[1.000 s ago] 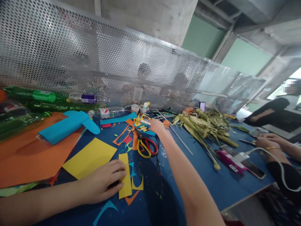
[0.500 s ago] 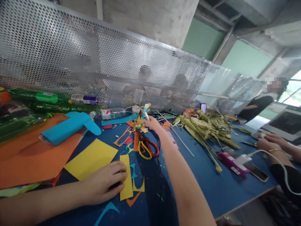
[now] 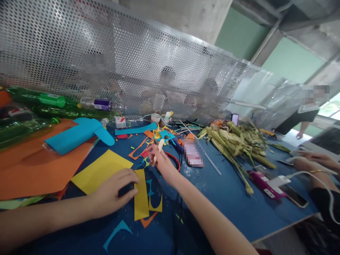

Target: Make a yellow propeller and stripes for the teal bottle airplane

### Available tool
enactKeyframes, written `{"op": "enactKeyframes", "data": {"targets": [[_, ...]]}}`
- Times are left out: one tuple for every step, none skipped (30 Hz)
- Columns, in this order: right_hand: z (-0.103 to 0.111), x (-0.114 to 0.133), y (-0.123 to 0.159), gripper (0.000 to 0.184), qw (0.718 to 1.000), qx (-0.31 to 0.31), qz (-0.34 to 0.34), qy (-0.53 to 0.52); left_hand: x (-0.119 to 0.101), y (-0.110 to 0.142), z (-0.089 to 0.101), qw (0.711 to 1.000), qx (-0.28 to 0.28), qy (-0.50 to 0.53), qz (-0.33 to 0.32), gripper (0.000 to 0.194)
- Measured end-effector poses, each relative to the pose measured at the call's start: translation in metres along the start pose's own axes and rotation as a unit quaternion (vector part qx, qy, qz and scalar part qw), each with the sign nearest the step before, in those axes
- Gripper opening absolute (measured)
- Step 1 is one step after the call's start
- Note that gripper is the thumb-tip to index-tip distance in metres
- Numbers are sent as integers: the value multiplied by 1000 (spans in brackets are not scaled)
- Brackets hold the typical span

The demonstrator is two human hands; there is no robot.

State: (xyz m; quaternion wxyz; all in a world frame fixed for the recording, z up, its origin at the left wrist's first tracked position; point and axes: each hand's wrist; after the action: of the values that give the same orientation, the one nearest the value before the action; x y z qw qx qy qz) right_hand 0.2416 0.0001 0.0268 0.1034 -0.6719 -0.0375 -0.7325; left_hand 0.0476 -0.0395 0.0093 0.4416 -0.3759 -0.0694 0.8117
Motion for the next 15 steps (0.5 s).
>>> {"op": "enactKeyframes", "data": {"targets": [[-4, -2, 6, 38, 999, 13, -8, -48, 2, -1, 0, 999, -21, 5, 30, 11], [-7, -3, 12, 38, 996, 26, -15, -78, 3, -1, 0, 998, -36, 11, 53, 11], [-10, -4, 17, 38, 995, 36, -21, -92, 4, -2, 0, 997, -48, 16, 67, 13], [-12, -5, 21, 38, 994, 51, -26, -97, 5, -3, 0, 996, -47, 20, 72, 15], [-14, -5, 23, 37, 993, 62, -29, -99, 5, -3, 0, 996, -41, 23, 75, 17], [-15, -4, 26, 35, 992, 72, -30, -99, 6, -4, 0, 996, -33, 25, 76, 19], [-16, -4, 27, 32, 991, 82, -30, -98, 6, -4, 0, 996, -22, 25, 78, 20], [-16, -4, 28, 29, 991, 91, -29, -94, 6, -4, 0, 996, -14, 22, 84, 20], [-16, -3, 29, 25, 991, 100, -25, -87, 7, -4, 0, 996, -8, 19, 90, 18], [-16, -3, 29, 21, 991, 109, -19, -76, 7, -4, 0, 995, -3, 14, 96, 16], [-15, -3, 30, 19, 991, 118, -13, -66, 8, -4, 0, 995, 3, 9, 100, 15], [-14, -4, 30, 19, 991, 124, -10, -58, 8, -4, 0, 995, 8, 4, 101, 17], [-14, -4, 30, 19, 991, 126, -10, -52, 9, -4, 0, 995, 12, 1, 100, 19], [-13, -5, 30, 20, 991, 126, -13, -50, 9, -4, 0, 995, 16, -3, 97, 20], [-13, -6, 29, 21, 991, 124, -18, -51, 10, -4, 0, 995, 18, -6, 95, 19]]}}
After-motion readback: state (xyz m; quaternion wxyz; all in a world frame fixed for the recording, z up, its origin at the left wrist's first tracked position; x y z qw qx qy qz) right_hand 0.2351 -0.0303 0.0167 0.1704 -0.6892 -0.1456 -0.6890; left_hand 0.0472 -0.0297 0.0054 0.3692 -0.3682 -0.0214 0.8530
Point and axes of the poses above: each hand's wrist, its own y-axis away from the middle knuckle, its own z-axis out of the back of the hand, x = y × z, and after that the axes turned 1 degree about x, right-handed
